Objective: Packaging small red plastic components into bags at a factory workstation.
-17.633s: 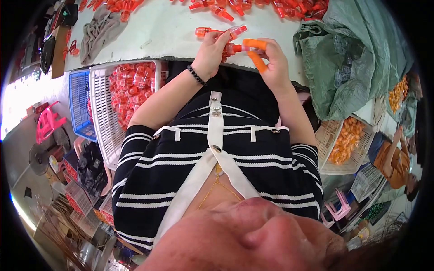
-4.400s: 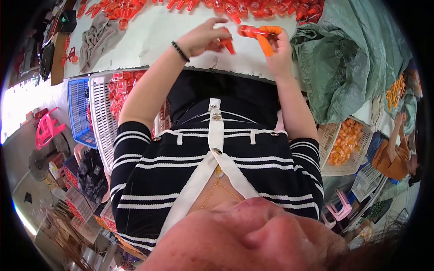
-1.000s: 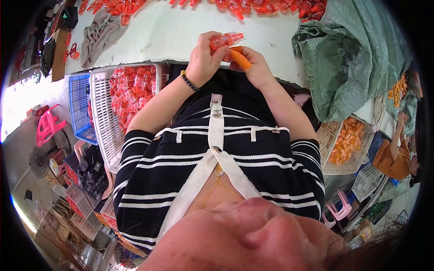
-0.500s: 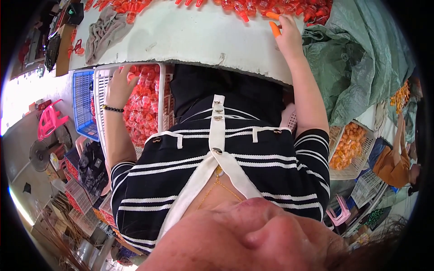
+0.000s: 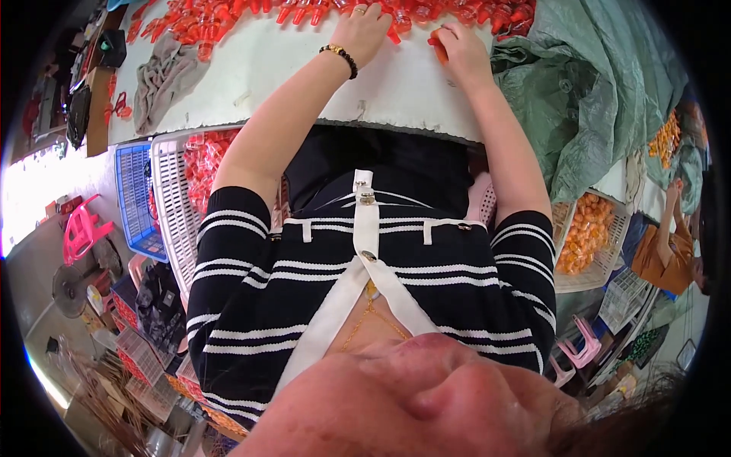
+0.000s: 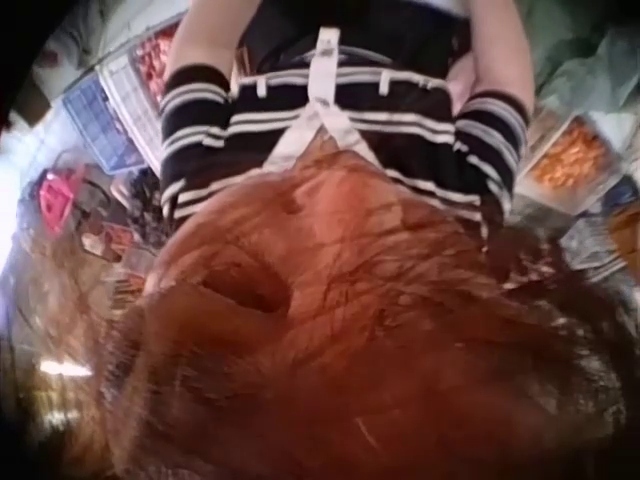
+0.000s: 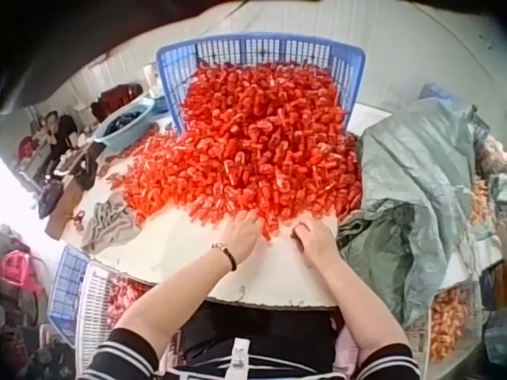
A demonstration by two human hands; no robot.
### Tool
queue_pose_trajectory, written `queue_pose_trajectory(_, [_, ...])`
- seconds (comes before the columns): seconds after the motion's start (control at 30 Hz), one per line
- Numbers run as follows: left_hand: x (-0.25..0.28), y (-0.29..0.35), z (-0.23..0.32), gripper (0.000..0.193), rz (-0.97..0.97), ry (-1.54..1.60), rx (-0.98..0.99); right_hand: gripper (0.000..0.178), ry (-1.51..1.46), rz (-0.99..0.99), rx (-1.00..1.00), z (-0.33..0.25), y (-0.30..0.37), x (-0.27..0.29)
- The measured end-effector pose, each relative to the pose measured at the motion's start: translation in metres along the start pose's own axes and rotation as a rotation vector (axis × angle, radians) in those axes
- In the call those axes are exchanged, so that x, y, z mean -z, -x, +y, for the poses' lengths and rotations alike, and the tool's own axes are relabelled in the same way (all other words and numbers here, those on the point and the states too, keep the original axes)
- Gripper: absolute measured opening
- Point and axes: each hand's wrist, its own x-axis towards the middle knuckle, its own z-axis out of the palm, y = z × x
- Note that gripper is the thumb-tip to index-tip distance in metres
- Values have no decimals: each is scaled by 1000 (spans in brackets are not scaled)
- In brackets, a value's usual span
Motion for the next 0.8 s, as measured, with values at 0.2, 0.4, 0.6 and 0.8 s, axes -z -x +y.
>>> queue_pose_trajectory(0.2, [-11,16,5,21,-22,-41,-16,15,-714,-144,-605,-35,22,30])
queue_pose_trajectory(0.4, [1,56,50,22,-134,1243,723,18,-1518,-66,-780,-63,45,23])
queue_pose_trajectory(0.6, [20,77,82,28,-114,2321,1175,21,-1278,-170,-667,-84,46,35])
queue_pose_trajectory(0.8, [16,99,62,28,-103,2081,1211,27,-513,262,-778,57,69,67])
